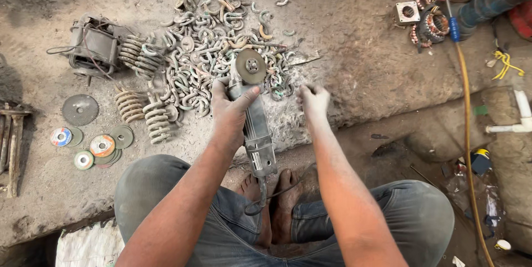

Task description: The person sits on the floor and uses an angle grinder to smooth or cut small metal parts. They handle the parts one at a time, grinding them against a concrete surface, and occasionally change the grinding disc.

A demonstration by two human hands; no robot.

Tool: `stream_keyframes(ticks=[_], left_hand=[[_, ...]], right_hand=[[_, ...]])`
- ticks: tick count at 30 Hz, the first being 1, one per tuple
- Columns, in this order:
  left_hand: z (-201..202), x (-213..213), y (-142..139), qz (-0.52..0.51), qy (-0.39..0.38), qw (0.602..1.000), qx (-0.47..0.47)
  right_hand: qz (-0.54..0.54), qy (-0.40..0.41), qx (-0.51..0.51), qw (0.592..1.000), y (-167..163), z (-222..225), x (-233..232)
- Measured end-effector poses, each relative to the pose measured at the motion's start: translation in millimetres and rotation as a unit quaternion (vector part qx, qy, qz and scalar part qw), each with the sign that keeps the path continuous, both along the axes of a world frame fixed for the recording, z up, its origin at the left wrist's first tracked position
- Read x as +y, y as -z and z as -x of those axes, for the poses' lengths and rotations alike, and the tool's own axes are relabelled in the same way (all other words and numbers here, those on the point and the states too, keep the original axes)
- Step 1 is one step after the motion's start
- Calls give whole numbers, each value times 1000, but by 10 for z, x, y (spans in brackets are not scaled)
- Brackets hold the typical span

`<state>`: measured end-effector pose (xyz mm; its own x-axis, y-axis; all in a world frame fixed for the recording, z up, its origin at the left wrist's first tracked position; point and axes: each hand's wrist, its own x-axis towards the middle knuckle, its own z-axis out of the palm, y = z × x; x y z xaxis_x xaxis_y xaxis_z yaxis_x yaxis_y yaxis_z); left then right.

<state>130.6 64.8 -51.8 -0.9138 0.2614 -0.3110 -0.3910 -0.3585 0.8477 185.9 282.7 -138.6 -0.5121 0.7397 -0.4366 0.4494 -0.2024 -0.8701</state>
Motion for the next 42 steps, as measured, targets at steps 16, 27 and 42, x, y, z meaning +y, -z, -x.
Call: stream_keyframes(ticks=[16, 27, 42], left_hand=[[-94, 137, 11, 76, 104, 991, -26], [-161, 132, -62, 31, 105, 994, 12], [-503, 136, -311, 127, 290, 944, 89]], right_hand=[[-335, -159, -208, 905, 128, 652, 509], [-178, -287, 29, 941, -1308, -224, 794], [-157, -337, 0, 928, -1675, -673, 445]])
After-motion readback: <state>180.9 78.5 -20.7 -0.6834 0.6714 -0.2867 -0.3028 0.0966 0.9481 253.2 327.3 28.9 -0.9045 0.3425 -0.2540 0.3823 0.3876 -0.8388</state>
